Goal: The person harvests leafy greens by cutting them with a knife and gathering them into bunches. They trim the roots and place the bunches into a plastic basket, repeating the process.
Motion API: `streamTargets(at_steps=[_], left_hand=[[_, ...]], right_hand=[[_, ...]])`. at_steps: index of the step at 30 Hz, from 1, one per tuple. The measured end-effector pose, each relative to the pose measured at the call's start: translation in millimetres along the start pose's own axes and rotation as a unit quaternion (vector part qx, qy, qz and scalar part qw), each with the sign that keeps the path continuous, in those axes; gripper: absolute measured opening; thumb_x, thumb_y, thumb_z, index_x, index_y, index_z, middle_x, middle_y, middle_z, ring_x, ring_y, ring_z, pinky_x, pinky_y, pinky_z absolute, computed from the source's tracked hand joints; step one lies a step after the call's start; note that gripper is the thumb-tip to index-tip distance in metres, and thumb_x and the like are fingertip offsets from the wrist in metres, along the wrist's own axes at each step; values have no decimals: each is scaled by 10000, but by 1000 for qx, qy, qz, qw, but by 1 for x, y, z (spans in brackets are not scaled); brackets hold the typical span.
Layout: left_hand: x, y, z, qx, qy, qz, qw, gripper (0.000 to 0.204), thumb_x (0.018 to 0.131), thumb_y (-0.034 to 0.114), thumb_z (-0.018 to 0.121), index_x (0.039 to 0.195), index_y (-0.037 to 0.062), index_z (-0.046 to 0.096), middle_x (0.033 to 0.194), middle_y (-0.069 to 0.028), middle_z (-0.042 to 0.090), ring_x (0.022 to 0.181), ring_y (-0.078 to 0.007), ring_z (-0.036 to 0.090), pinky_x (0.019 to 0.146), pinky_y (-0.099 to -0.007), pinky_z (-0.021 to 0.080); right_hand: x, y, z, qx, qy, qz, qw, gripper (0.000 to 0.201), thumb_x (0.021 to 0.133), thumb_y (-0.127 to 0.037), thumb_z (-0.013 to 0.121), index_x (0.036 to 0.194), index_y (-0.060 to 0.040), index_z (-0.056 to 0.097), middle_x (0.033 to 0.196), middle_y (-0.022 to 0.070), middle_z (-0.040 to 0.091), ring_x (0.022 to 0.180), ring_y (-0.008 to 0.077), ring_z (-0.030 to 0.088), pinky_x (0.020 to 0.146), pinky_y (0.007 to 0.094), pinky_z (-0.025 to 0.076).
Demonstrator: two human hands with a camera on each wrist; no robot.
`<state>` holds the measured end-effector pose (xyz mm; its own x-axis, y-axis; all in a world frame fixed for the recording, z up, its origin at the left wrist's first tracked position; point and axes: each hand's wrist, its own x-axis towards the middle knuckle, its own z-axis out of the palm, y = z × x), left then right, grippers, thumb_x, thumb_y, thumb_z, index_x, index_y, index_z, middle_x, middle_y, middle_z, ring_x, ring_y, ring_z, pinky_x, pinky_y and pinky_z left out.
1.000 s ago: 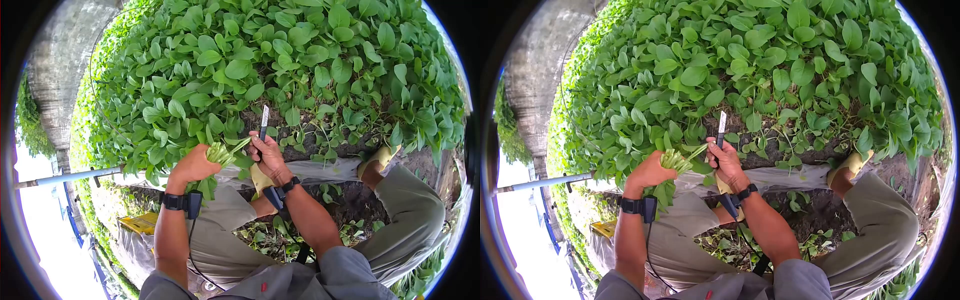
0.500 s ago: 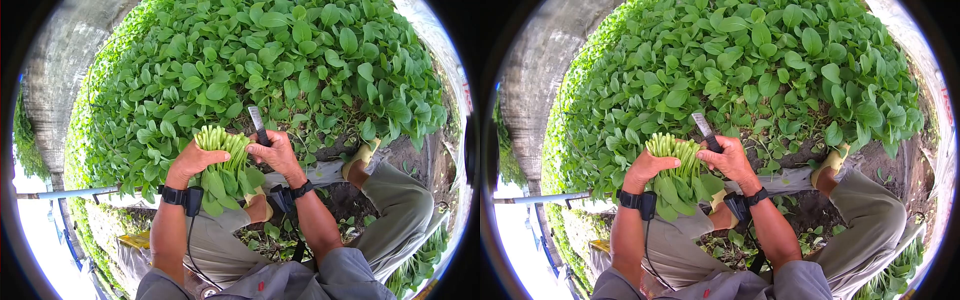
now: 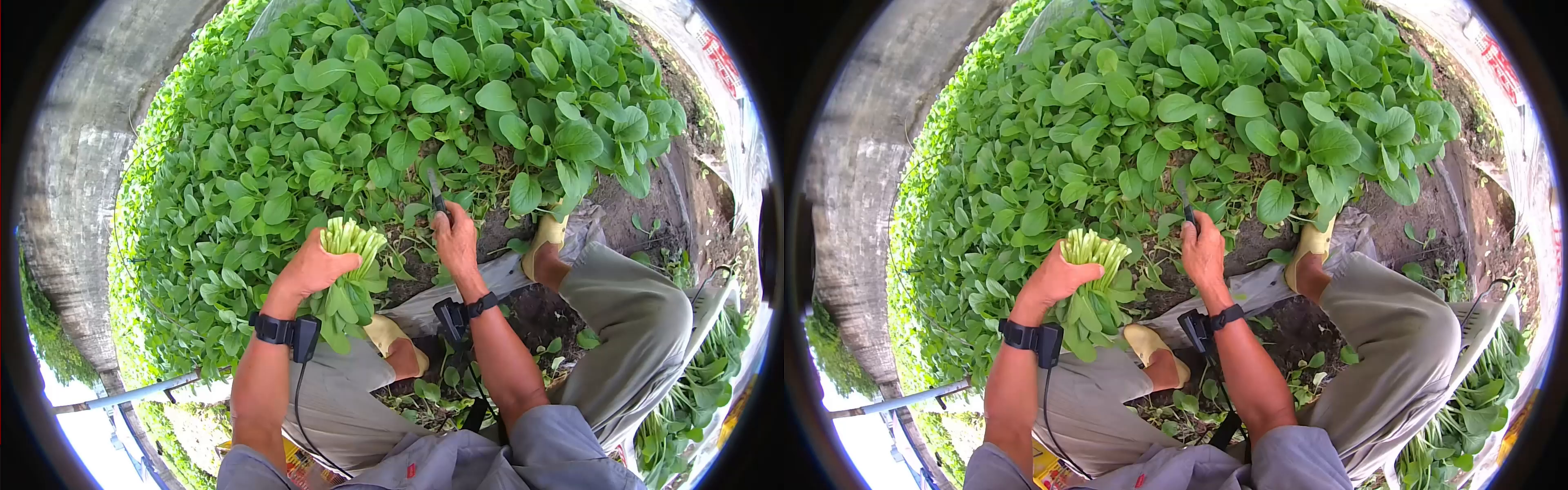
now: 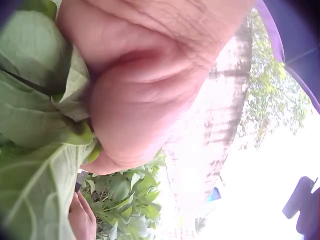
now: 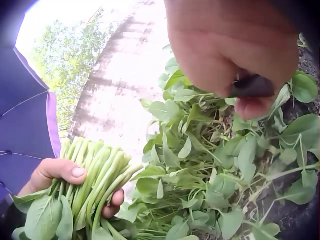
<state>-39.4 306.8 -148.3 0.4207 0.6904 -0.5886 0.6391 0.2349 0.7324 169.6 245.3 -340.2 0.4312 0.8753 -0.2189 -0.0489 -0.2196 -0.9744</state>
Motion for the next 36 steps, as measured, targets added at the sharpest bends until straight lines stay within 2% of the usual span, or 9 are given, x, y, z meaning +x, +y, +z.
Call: streamTargets(at_steps=[5,9,12,15,21,23,26,33,36], left_hand=[[48,96,43,435,12,115,893,394,776,83,642,1142,-58,678,904,-284,712,878,-423,717,822,-466,556],[133,133,59,468,-6,138,873,554,767,69,633,1298,-82,582,977,-335,697,995,-498,672,895,-529,538],[207,124,56,528,24,19,849,623,820,95,642,1384,-93,457,1127,-364,678,1099,-510,650,930,-526,542],[225,110,50,546,25,-43,837,305,827,50,619,1075,-119,672,1075,-401,671,1059,-514,675,934,-518,556],[204,88,45,513,43,-15,857,258,805,75,667,988,-104,699,974,-358,700,994,-521,686,907,-511,562],[194,79,34,478,54,19,877,274,793,132,665,967,-79,680,920,-341,690,896,-510,676,813,-514,546],[141,109,36,413,25,36,910,286,795,145,668,986,-68,674,889,-296,708,840,-422,721,770,-476,555],[26,89,34,262,56,78,960,410,827,103,666,1225,8,692,845,-61,708,747,-107,616,712,-320,528],[3,65,36,147,40,74,985,479,826,67,676,1298,-11,658,1020,-14,721,901,-87,624,866,-281,529]], right_hand=[[70,-14,-35,75,69,43,994,416,977,-41,513,1379,42,581,815,106,707,589,162,669,556,331,529],[112,-4,-30,31,54,57,996,377,956,-34,532,1316,14,637,763,177,717,575,226,711,580,402,556],[117,-5,-39,3,-20,54,998,378,927,-16,571,1295,22,647,769,203,738,550,255,725,625,390,593],[121,-4,-48,-2,-48,46,998,440,944,6,534,1380,30,587,794,121,723,543,177,681,536,349,536],[113,3,-41,-4,-95,10,995,448,942,16,533,1387,58,565,817,131,710,542,171,675,508,323,542],[92,4,-57,61,-210,171,961,413,945,27,566,1357,42,585,860,111,718,607,162,699,527,317,549],[68,18,-63,199,-190,220,936,360,955,-12,643,1312,4,609,926,72,710,688,126,678,555,272,527],[39,-59,-35,544,-226,101,802,294,975,-155,745,1213,-22,635,945,16,662,710,68,565,513,215,394],[25,-94,-37,496,-193,65,844,199,977,-160,747,1109,-26,681,858,-1,646,658,65,550,516,211,389]])
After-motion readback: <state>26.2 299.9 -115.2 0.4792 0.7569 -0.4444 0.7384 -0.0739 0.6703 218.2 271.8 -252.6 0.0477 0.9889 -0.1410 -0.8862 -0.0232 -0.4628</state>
